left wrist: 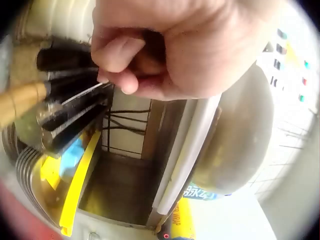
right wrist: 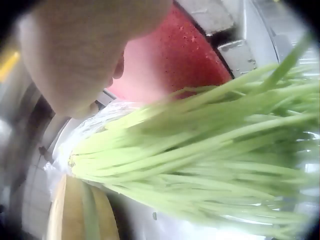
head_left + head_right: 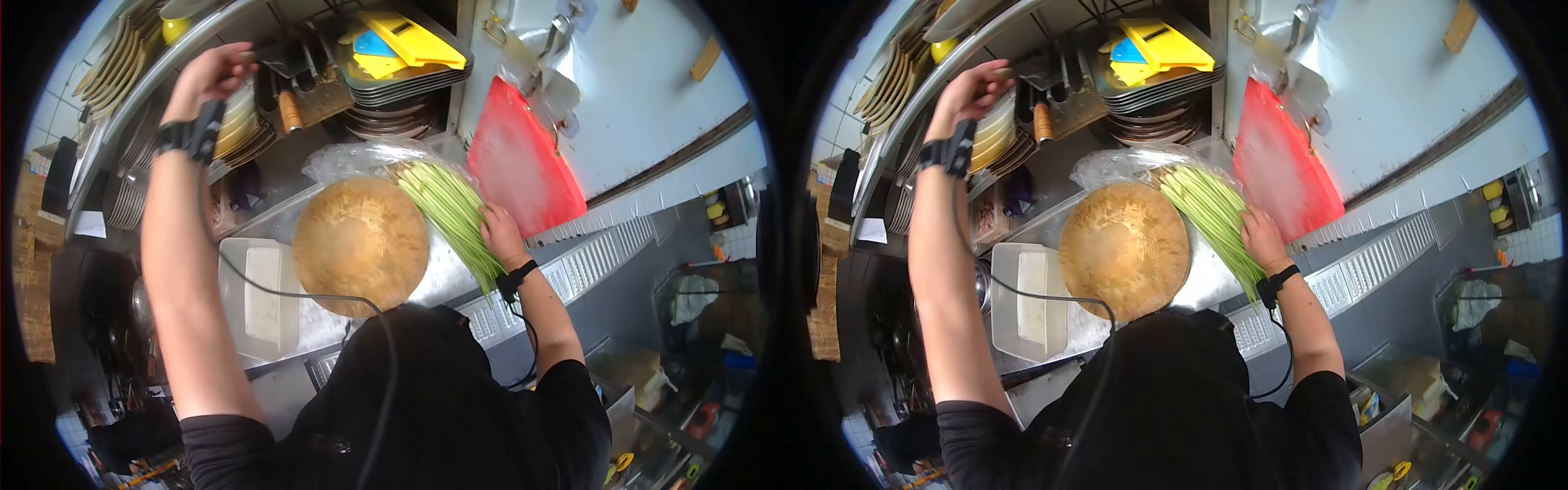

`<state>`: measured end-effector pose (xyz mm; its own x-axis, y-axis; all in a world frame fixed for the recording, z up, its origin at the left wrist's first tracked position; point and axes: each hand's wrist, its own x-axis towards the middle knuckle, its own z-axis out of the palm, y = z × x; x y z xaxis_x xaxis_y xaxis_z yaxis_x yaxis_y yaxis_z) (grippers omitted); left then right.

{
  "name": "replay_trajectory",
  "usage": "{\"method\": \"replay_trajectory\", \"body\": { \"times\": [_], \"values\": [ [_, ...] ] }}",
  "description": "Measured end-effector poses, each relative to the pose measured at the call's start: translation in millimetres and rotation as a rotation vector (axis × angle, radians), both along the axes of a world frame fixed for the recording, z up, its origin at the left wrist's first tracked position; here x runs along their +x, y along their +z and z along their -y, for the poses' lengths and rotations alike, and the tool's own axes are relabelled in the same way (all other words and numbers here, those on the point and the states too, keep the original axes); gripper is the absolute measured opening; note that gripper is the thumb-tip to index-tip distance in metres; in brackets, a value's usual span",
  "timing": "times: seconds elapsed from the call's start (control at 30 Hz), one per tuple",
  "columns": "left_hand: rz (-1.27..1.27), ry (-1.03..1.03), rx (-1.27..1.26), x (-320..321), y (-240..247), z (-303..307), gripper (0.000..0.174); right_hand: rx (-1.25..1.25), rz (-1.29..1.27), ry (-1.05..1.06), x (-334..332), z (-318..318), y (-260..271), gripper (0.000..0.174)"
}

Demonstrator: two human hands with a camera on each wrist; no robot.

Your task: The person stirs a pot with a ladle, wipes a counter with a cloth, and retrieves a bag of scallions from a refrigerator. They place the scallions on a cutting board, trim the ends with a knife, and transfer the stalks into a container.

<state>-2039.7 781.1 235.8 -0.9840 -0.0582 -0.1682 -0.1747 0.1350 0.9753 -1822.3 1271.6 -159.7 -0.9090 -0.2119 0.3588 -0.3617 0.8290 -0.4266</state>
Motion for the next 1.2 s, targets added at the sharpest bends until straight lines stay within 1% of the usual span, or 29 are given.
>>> {"method": "replay_trajectory", "body": {
  "times": [0.03, 0.07, 0.1, 0.13, 0.17, 0.23, 0.27, 0.3, 0.37, 0.4, 0.43, 0.47, 0.5, 0.57, 0.6, 0.63, 0.7, 0.73, 0.77, 0.8, 0.83, 0.87, 0.9, 0.93, 0.97, 1.0, 1.07, 1.13, 1.2],
  "values": [
    [-0.026, 0.012, 0.023, 18, 6, 2, 0.041, -0.009, -0.003, 0.001, 3, -1, -1, 0.037],
    [-0.077, -0.011, -0.017, 29, 4, 9, 0.038, -0.010, 0.007, -0.009, 4, -2, -5, 0.037],
    [-0.139, 0.039, -0.041, 63, 12, -11, 0.039, -0.013, 0.027, 0.016, 7, -1, -11, 0.041],
    [-0.161, 0.050, -0.075, 84, 14, -17, 0.039, -0.016, 0.050, 0.043, 10, 0, -16, 0.045],
    [-0.176, -0.001, -0.094, 98, 12, -10, 0.039, -0.016, 0.065, 0.036, 10, 5, -16, 0.045],
    [-0.233, 0.070, -0.105, 129, 11, -10, 0.043, -0.047, 0.137, 0.008, 0, 20, -12, 0.054],
    [-0.281, 0.058, -0.057, 139, 11, 0, 0.044, -0.005, 0.180, -0.010, -10, 28, -20, 0.073],
    [-0.330, 0.048, -0.008, 147, 11, 12, 0.045, 0.000, 0.184, -0.009, -18, 37, -27, 0.073],
    [-0.386, 0.033, 0.033, 170, 20, 17, 0.049, 0.107, 0.262, -0.073, -34, 57, -35, 0.096],
    [-0.413, 0.039, 0.020, 179, 23, 22, 0.051, 0.116, 0.262, -0.054, -41, 68, -33, 0.096],
    [-0.450, 0.099, 0.019, 191, 22, 22, 0.051, 0.180, 0.375, -0.096, -48, 77, -29, 0.101],
    [-0.449, 0.085, -0.001, 206, 20, 32, 0.052, 0.246, 0.485, -0.140, -53, 84, -26, 0.107],
    [-0.448, 0.070, -0.023, 223, 16, 40, 0.052, 0.255, 0.484, -0.124, -57, 87, -25, 0.107],
    [-0.415, 0.220, -0.072, 270, 4, 43, 0.057, 0.340, 0.505, -0.174, -64, 91, -26, 0.104],
    [-0.446, 0.293, -0.083, 293, -7, 43, 0.059, 0.343, 0.509, -0.165, -68, 89, -29, 0.104],
    [-0.382, 0.314, -0.079, 321, -17, 59, 0.064, 0.295, 0.543, -0.147, -72, 84, -32, 0.105],
    [-0.488, 0.305, -0.150, 369, -58, 85, 0.079, 0.255, 0.581, -0.128, -73, 79, -38, 0.105],
    [-0.569, 0.294, -0.225, 390, -84, 92, 0.083, 0.279, 0.429, -0.130, -70, 80, -41, 0.104],
    [-0.542, 0.296, -0.317, 403, -98, 85, 0.083, 0.303, 0.277, -0.129, -65, 81, -43, 0.104],
    [-0.473, 0.427, -0.412, 419, -126, 87, 0.087, 0.312, 0.278, -0.119, -62, 84, -42, 0.104],
    [-0.300, 0.349, -0.490, 443, -162, 108, 0.076, 0.291, 0.328, -0.150, -61, 89, -39, 0.101],
    [-0.047, 0.369, -0.531, 466, -196, 115, 0.068, 0.271, 0.376, -0.174, -62, 97, -36, 0.098],
    [0.136, 0.348, -0.487, 470, -210, 101, 0.062, 0.277, 0.370, -0.140, -66, 100, -34, 0.098],
    [0.144, 0.386, -0.445, 482, -243, 97, 0.059, 0.302, 0.447, -0.148, -71, 98, -32, 0.099],
    [0.272, 0.396, -0.299, 471, -227, 67, 0.057, 0.329, 0.528, -0.155, -73, 98, -32, 0.100],
    [0.204, 0.368, -0.314, 475, -250, 62, 0.054, 0.333, 0.531, -0.115, -73, 96, -30, 0.100],
    [0.340, 0.353, -0.323, 478, -265, 58, 0.049, 0.342, 0.557, -0.151, -84, 89, -21, 0.091],
    [0.396, 0.328, -0.315, 487, -291, 61, 0.047, 0.347, 0.572, -0.108, -91, 82, -14, 0.090],
    [0.192, 0.291, -0.371, 497, -325, 74, 0.048, 0.328, 0.559, -0.057, -91, 65, -3, 0.084]
  ]
}}
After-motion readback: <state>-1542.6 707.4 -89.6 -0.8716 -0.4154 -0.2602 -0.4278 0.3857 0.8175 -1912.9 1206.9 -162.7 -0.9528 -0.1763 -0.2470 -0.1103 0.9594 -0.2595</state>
